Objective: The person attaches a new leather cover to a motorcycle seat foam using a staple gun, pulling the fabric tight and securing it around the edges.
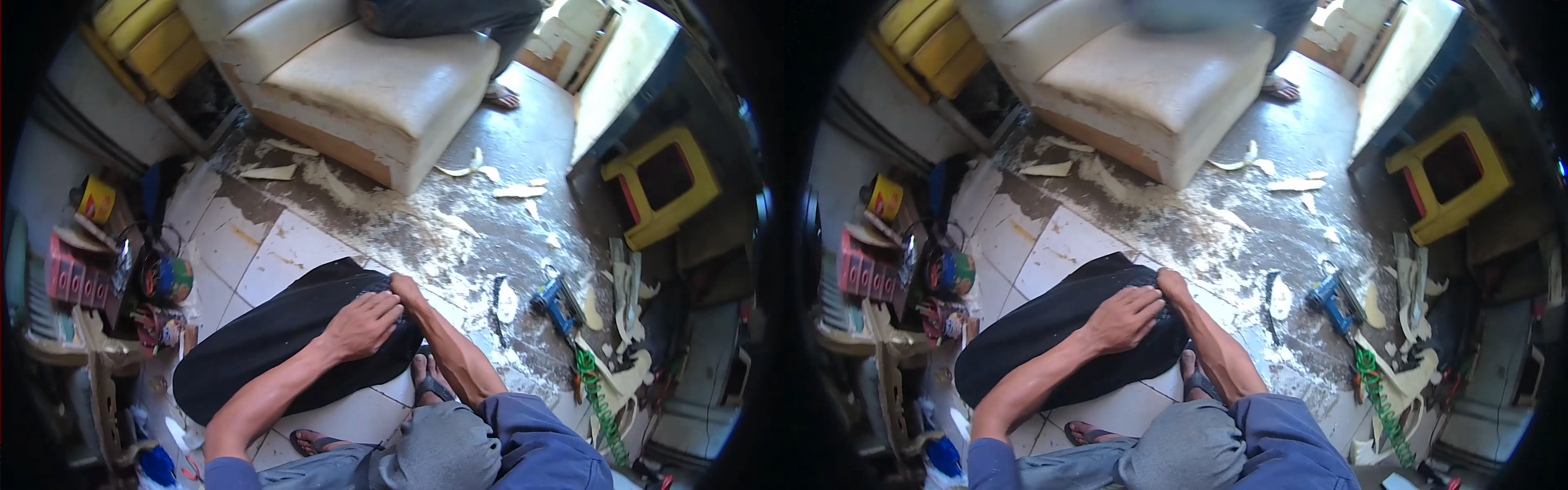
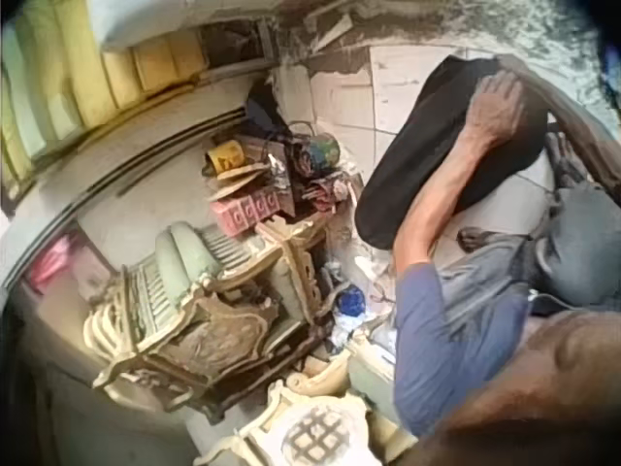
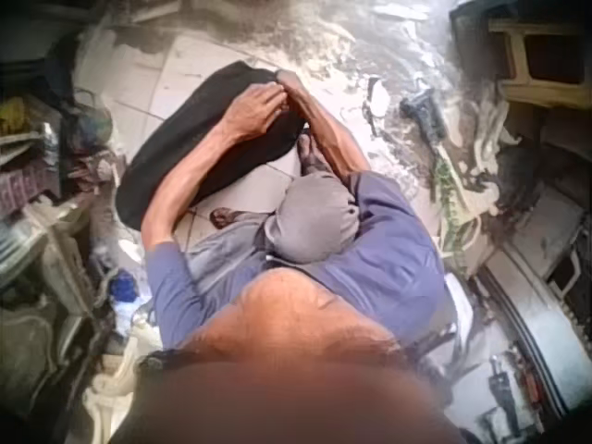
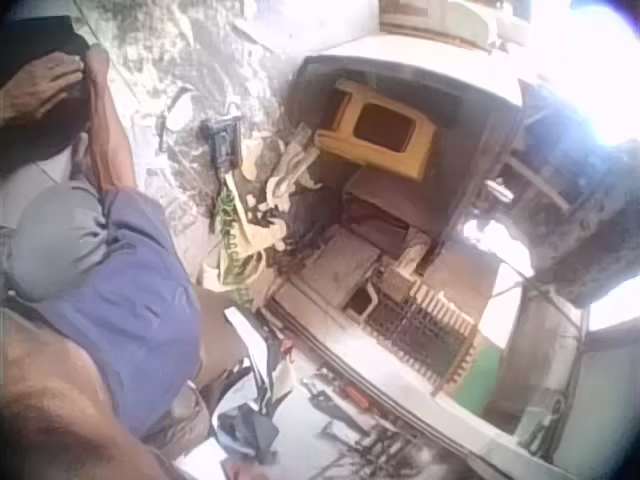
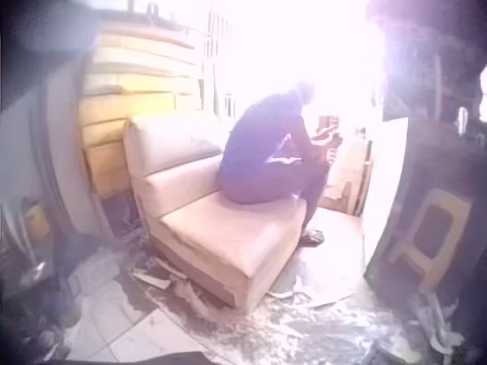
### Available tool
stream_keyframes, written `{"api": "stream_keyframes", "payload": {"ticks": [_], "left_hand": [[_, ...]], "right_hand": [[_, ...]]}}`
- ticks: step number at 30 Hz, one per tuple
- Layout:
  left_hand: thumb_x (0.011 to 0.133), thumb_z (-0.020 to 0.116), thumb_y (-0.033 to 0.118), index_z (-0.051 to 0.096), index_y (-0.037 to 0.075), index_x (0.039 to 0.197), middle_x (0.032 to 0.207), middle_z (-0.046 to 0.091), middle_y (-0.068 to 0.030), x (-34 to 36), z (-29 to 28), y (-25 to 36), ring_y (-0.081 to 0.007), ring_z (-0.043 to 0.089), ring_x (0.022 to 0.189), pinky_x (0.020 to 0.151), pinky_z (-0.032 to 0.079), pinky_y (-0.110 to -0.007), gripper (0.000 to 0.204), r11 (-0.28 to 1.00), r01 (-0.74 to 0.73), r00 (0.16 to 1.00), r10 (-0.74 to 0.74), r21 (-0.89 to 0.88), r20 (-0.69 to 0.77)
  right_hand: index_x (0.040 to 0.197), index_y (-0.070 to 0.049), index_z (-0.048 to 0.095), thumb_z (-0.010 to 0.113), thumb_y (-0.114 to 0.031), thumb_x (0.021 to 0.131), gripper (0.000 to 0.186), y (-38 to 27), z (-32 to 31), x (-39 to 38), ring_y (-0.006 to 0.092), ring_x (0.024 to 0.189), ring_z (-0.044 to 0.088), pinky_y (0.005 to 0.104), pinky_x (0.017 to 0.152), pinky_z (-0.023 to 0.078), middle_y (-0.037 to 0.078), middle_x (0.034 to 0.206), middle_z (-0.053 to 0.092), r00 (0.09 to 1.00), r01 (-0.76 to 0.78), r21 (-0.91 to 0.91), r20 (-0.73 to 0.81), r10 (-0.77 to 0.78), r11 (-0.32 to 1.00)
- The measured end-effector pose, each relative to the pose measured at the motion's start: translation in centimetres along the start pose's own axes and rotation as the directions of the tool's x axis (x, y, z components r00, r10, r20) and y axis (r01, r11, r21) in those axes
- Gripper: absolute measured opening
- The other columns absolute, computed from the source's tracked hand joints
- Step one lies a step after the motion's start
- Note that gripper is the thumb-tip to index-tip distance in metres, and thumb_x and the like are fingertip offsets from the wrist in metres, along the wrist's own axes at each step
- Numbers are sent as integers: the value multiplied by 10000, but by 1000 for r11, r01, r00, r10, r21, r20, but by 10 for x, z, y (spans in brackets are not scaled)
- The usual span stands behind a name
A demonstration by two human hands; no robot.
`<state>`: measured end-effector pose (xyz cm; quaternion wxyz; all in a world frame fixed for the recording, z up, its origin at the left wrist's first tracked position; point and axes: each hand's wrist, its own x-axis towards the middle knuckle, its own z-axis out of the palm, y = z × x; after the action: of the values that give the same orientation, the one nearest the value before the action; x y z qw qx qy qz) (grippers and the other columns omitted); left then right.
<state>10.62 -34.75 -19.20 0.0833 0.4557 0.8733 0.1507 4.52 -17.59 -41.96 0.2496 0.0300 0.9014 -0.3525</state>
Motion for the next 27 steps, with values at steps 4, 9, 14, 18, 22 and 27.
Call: {"api": "stream_keyframes", "payload": {"ticks": [4, 9, 14, 18, 22, 27], "left_hand": [[958, 532, 348, 629, 50, 1231, 1320, 600, -132, 55, 55, -3, -274, 576, 1238, 1118, 362, -462, 415, 992, -97, 970, 76, 80, 231], [947, 509, 358, 733, 136, 1007, 1085, 705, -77, 70, 81, -33, -253, 637, 1108, 1044, 400, -502, 321, 983, -54, 932, -13, 175, 362], [963, 450, 352, 750, 116, 979, 1079, 714, -95, 94, 76, -40, -258, 665, 1060, 974, 457, -433, 383, 981, -35, 821, -81, 192, 565], [977, 441, 340, 713, 69, 971, 1031, 683, -107, 87, 77, -39, -238, 629, 1055, 1000, 424, -366, 384, 980, 133, 677, -198, 147, 709], [983, 438, 340, 698, 64, 966, 1023, 669, -99, 51, 78, -35, -227, 615, 1041, 990, 417, -354, 379, 973, 226, 590, -176, 49, 788], [992, 435, 340, 679, 58, 960, 1012, 650, -88, 30, 36, -39, -212, 598, 1022, 977, 409, -339, 374, 851, 485, 683, -225, -201, 695]], "right_hand": [[923, -14, 675, 541, -339, 976, 355, 32, 8, -17, 205, 703, 629, 407, 572, 491, 99, 795, 659, 938, -251, 882, 120, 325, 398], [1108, -11, 686, 519, -424, 995, 460, 66, -49, -70, 387, 906, 685, 437, 809, 526, 235, 958, 711, 944, -39, 251, -309, 118, 967], [1289, -21, 553, 614, -234, 867, 477, 219, -161, -192, 438, 1126, 582, 484, 954, 485, 260, 1173, 602, 586, -469, 1, -748, 312, 883], [1347, -5, 468, 661, -247, 799, 629, 240, -198, -250, 418, 1171, 559, 511, 994, 457, 261, 1244, 554, 705, -636, -196, -540, 459, 746], [1354, 24, 445, 684, -338, 818, 690, 258, -225, -259, 371, 1054, 651, 495, 925, 501, 247, 1097, 666, 820, -561, -413, -398, 412, 717], [1367, 86, 418, 508, -192, 913, 540, 239, -268, -246, 371, 853, 688, 526, 792, 512, 252, 886, 692, 785, -561, -440, -551, 282, 701]]}}
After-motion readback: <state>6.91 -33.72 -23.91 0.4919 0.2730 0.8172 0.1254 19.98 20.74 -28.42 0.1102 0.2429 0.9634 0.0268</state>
